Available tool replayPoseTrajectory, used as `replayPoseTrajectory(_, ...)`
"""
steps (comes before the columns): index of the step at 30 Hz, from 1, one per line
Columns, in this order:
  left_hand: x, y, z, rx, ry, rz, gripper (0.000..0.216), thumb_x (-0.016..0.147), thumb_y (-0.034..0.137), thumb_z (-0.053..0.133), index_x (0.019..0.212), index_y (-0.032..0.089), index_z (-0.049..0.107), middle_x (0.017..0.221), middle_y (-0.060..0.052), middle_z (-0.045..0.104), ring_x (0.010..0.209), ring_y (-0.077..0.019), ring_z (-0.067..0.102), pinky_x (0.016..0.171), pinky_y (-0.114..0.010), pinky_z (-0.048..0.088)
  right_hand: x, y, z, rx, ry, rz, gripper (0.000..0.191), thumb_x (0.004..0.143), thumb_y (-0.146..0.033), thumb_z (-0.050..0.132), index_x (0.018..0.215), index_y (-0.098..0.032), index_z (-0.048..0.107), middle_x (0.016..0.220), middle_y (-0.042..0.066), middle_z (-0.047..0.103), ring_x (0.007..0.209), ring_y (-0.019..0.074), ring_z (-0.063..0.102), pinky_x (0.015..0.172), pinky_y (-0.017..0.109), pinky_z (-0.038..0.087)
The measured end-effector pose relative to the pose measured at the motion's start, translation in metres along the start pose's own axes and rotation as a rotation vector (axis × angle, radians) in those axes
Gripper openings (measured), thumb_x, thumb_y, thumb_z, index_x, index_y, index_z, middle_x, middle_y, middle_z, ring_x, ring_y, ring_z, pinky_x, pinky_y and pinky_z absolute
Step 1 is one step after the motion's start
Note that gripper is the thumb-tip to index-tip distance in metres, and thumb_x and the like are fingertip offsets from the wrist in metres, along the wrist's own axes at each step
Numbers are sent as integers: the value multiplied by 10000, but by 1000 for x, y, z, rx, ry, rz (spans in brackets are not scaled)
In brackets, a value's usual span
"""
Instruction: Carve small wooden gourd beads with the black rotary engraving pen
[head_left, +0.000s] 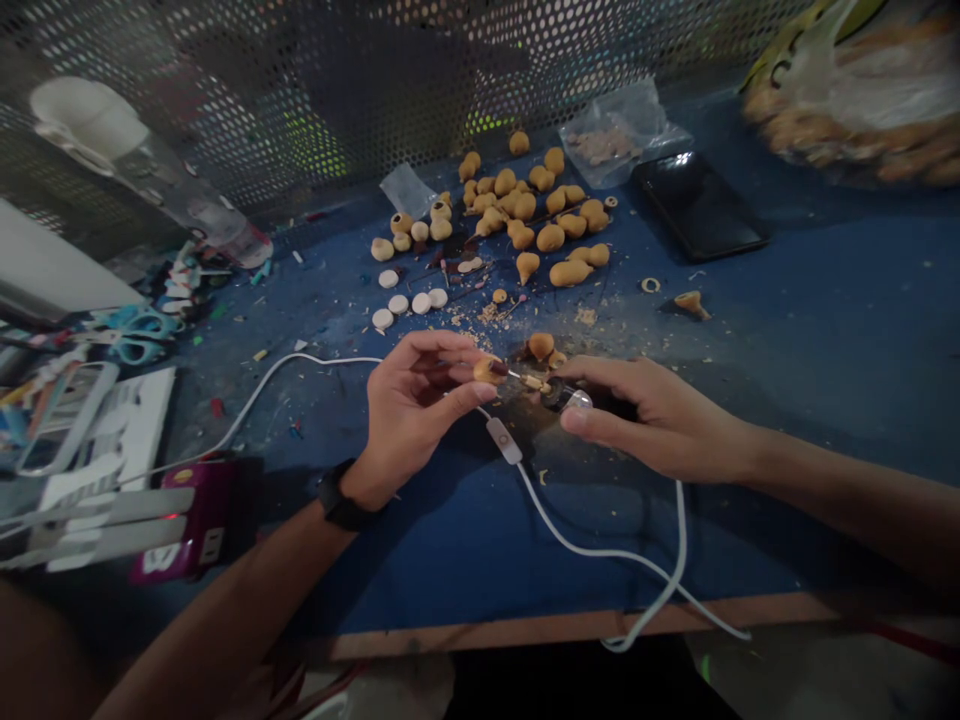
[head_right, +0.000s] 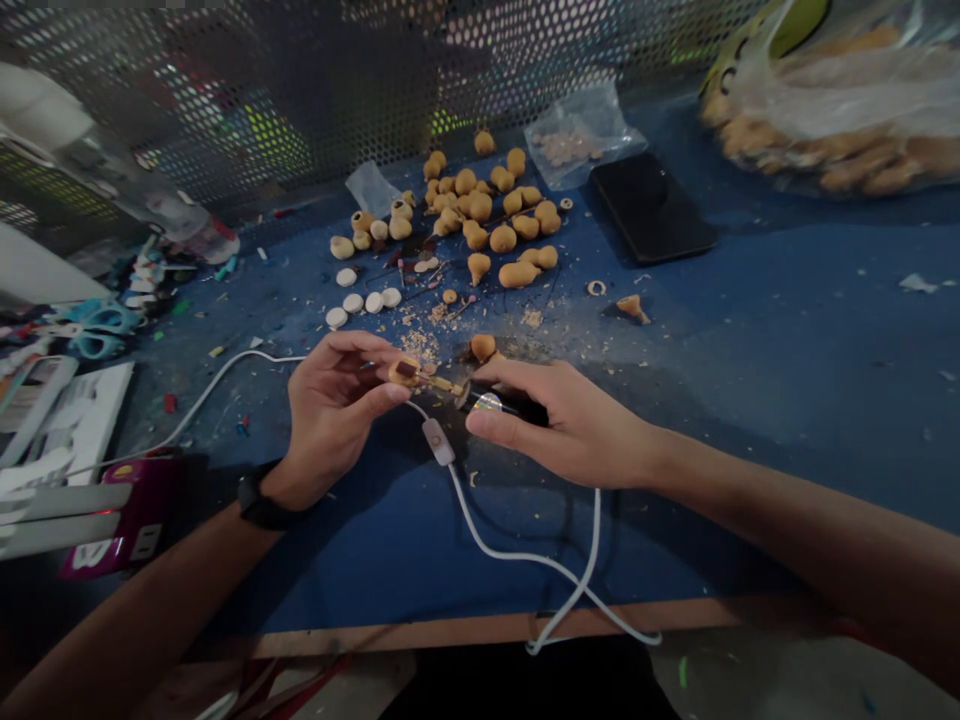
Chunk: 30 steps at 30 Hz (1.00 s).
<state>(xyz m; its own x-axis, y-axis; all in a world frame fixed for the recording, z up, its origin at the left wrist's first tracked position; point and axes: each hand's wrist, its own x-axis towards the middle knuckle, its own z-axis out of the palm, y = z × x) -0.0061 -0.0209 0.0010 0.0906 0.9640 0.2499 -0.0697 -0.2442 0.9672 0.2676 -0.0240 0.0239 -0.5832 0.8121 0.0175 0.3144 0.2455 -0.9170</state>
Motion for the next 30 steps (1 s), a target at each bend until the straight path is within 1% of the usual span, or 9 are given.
replayPoseTrajectory(4, 1, 0, -1, 0, 5, -5, 589, 707, 469, 1186, 1099, 244, 809, 993, -26, 912, 837, -208, 908, 789, -294, 766, 0, 0, 0, 2, 13, 14, 505, 1112, -664, 671, 1265, -205, 815, 676, -36, 647, 635, 178, 612, 623, 313, 421)
replayPoseTrajectory(6, 1, 1, 0, 2, -1, 1, 578, 714, 463, 1184, 1101, 247, 812, 982, -23, 916, 844, -213, 915, 784, -290, 770, 0, 1, 0, -8, 8, 4, 502, 1107, -654, 676, 1285, -209, 825, 690, -33, 660, 641, 178, 610, 632, 313, 428)
replayPoseTrajectory(10, 1, 2, 2, -24, -8, 35, 507, 767, 428, 1161, 1093, 252, 816, 956, -15, 920, 836, -207, 924, 772, -274, 771, 0, 0, 0, -27, -36, -19, 479, 1107, -640, 672, 1269, -223, 844, 832, 5, 755, 683, 171, 624, 653, 313, 443)
replayPoseTrajectory(12, 1, 2, 2, -18, -4, 23, 508, 761, 436, 1162, 1090, 252, 821, 952, -16, 921, 838, -207, 924, 780, -278, 773, 0, 0, 0, -24, -37, -16, 492, 1107, -659, 669, 1251, -221, 842, 893, 25, 792, 709, 178, 646, 662, 318, 457)
replayPoseTrajectory(17, 0, 2, 1, -14, 1, 12, 523, 722, 410, 1181, 1089, 254, 842, 968, -16, 925, 834, -190, 912, 797, -272, 773, 0, -1, 0, -16, 31, 0, 506, 1097, -658, 677, 1263, -207, 837, 790, 6, 742, 701, 189, 653, 657, 320, 462)
replayPoseTrajectory(20, 0, 1, 1, -4, 1, 8, 478, 775, 446, 1156, 1085, 254, 847, 948, -24, 918, 862, -211, 924, 802, -292, 781, 0, -1, 0, -33, -12, -12, 490, 1101, -656, 671, 1256, -226, 848, 839, 12, 777, 680, 178, 638, 657, 319, 463)
replayPoseTrajectory(23, -1, 0, 0, 6, 5, -2, 484, 772, 472, 1155, 1078, 253, 850, 939, -24, 915, 861, -217, 923, 800, -303, 782, 0, -1, 0, -38, -31, -15, 498, 1105, -666, 666, 1264, -230, 846, 893, 27, 808, 692, 181, 645, 658, 319, 462)
replayPoseTrajectory(27, 0, 0, -1, 2, -5, 8, 497, 740, 426, 1173, 1083, 249, 860, 967, -25, 921, 839, -190, 902, 799, -284, 767, 0, -1, 0, -18, 15, 5, 493, 1101, -653, 670, 1254, -213, 834, 773, -5, 734, 675, 178, 635, 660, 313, 462)
replayPoseTrajectory(30, 0, 2, 1, -23, -9, 17, 439, 752, 394, 1166, 1052, 257, 876, 948, -22, 922, 843, -191, 900, 792, -280, 761, 0, -1, 0, -31, -8, -14, 492, 1095, -654, 677, 1252, -217, 841, 815, -3, 751, 653, 164, 613, 638, 309, 445)
